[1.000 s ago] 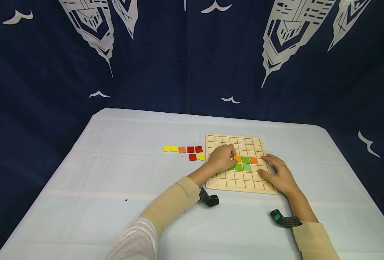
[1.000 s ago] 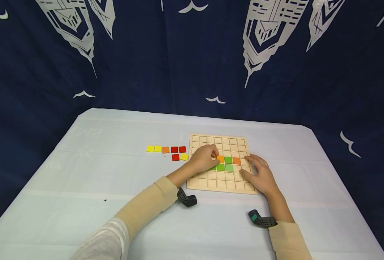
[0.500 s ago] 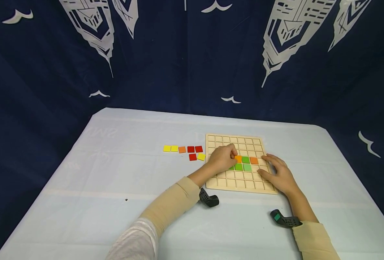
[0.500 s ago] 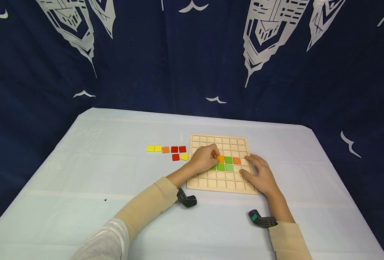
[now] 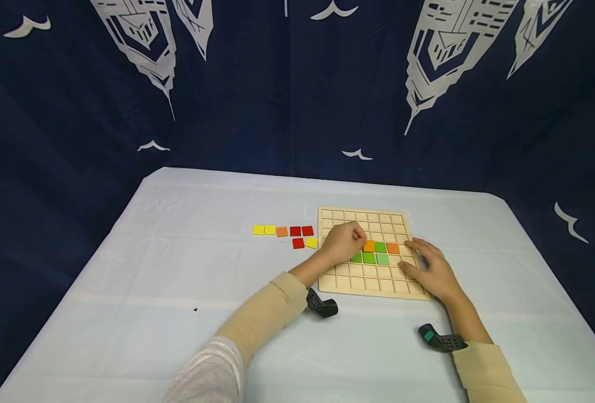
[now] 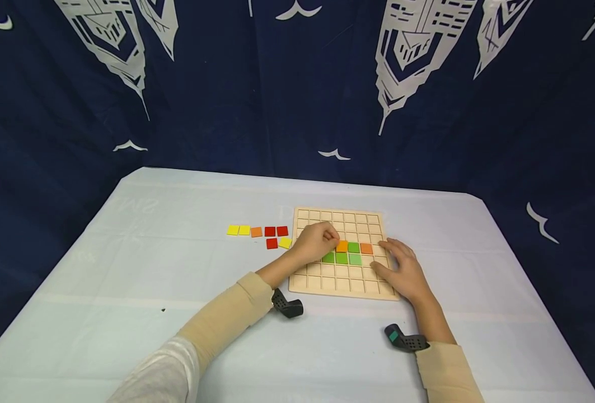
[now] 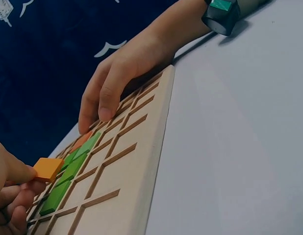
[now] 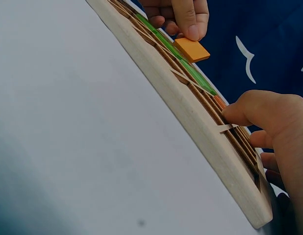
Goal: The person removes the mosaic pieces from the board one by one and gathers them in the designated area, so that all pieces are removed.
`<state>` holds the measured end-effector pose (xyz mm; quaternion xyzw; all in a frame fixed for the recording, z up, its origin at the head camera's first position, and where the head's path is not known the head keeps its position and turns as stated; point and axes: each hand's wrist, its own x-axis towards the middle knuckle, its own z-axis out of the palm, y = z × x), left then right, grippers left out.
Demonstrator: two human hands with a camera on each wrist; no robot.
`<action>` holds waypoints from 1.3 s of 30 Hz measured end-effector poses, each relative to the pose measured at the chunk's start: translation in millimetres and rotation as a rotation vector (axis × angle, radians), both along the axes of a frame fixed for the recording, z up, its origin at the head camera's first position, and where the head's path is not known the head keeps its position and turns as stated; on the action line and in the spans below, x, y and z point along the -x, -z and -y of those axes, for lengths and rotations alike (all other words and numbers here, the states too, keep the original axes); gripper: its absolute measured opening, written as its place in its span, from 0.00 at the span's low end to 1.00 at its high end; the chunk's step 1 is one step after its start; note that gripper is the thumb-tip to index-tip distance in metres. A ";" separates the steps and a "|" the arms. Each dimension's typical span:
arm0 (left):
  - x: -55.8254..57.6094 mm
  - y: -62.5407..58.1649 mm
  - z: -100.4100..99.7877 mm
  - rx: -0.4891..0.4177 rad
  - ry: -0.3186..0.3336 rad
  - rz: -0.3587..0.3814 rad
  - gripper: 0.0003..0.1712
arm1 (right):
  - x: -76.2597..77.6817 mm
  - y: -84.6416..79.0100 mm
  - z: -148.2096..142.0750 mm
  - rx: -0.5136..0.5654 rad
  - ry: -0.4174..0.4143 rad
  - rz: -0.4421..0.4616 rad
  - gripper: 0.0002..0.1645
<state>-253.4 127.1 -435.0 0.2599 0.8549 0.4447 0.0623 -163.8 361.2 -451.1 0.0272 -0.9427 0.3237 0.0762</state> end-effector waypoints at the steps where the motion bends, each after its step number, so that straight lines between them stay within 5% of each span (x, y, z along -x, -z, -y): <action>1: 0.3 0.0 0.5 -0.015 -0.002 0.013 0.03 | 0.0 0.0 -0.2 0.001 0.000 -0.001 0.37; 11: 4.4 -0.4 10.7 -0.105 -0.011 0.105 0.05 | 0.1 -0.9 0.2 0.002 -0.004 0.007 0.37; 39: 3.6 -5.4 46.5 -0.130 -0.062 0.142 0.05 | 1.0 3.9 -1.1 0.010 -0.002 0.017 0.39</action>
